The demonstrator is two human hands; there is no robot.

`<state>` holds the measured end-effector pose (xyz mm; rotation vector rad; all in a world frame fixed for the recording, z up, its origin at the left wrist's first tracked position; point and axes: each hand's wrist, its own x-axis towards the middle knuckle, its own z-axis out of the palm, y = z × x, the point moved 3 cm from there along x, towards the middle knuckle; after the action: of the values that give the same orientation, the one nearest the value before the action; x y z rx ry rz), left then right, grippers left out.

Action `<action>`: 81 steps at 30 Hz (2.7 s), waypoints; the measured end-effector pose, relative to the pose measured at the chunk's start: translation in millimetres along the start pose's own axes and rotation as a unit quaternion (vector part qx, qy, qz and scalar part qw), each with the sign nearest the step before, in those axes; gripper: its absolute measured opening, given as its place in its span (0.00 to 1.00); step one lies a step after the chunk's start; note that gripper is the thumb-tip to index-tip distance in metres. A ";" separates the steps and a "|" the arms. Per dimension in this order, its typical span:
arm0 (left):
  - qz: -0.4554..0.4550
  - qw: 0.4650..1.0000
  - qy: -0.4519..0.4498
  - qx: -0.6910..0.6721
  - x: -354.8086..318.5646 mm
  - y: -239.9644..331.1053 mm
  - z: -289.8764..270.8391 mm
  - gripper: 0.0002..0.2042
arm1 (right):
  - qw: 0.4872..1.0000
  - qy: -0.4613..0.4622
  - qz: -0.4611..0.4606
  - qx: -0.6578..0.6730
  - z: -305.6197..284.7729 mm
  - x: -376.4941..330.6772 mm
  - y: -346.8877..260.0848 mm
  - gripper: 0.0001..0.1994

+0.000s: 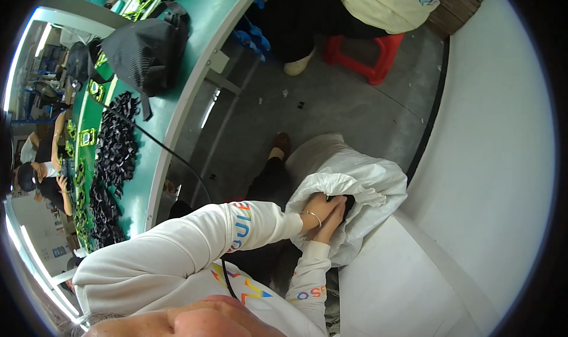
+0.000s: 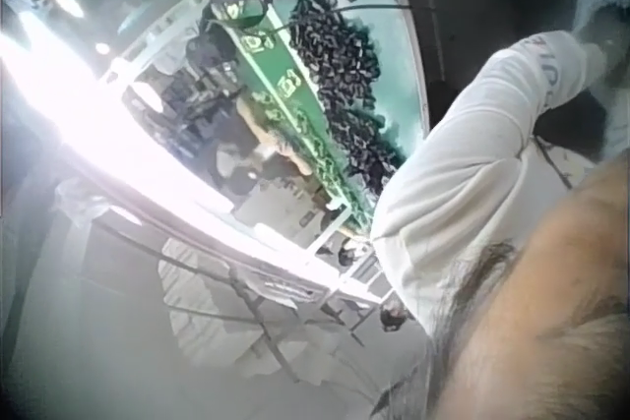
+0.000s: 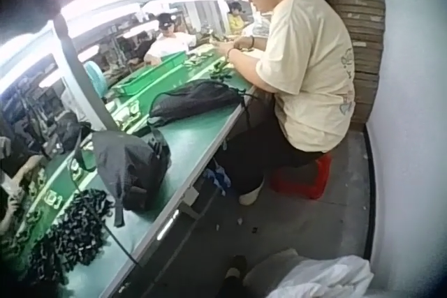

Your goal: The person retrieves black plastic components from a bag, connects the pieces together by hand, and fits them into toy car bodies on the assembly line.

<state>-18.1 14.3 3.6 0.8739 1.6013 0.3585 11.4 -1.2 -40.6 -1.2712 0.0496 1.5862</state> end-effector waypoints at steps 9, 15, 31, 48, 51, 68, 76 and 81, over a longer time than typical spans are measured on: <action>0.136 0.990 0.038 -0.021 -52.1 43.5 12.8 0.14 | 0.990 -0.129 -0.050 -0.014 71.1 -37.0 -23.1 0.15; 0.247 0.968 0.043 -0.027 -103.0 71.7 14.0 0.12 | 0.972 -0.217 -0.087 -0.030 111.1 -81.9 -40.3 0.15; 0.476 0.862 0.113 -0.133 -253.9 165.9 -77.2 0.11 | 0.875 -0.419 -0.233 -0.069 265.7 -219.6 -73.0 0.15; 0.481 0.617 0.528 -0.329 -279.4 83.6 -440.0 0.13 | 0.788 -0.562 -0.231 -0.095 448.3 -306.7 46.4 0.12; 0.421 0.625 0.506 -0.420 -247.0 45.2 -483.1 0.14 | 0.798 -0.536 -0.210 -0.178 475.1 -293.8 93.6 0.11; 0.317 0.770 0.512 -0.210 -209.0 5.8 -541.1 0.23 | 0.458 -0.596 -0.372 -0.544 537.9 -247.5 82.6 0.16; 0.311 0.789 0.502 -0.167 -264.9 -7.5 -551.7 0.12 | 0.426 -0.583 -0.420 -0.551 537.8 -249.6 75.6 0.18; 0.300 0.788 0.531 -0.088 -290.4 -30.4 -538.0 0.10 | 0.346 -0.578 -0.478 -0.564 531.8 -260.5 69.8 0.18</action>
<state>-535.0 -83.0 316.7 1.0974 2.1816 1.6689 -433.3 103.9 342.4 -0.2970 -2.5701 0.8254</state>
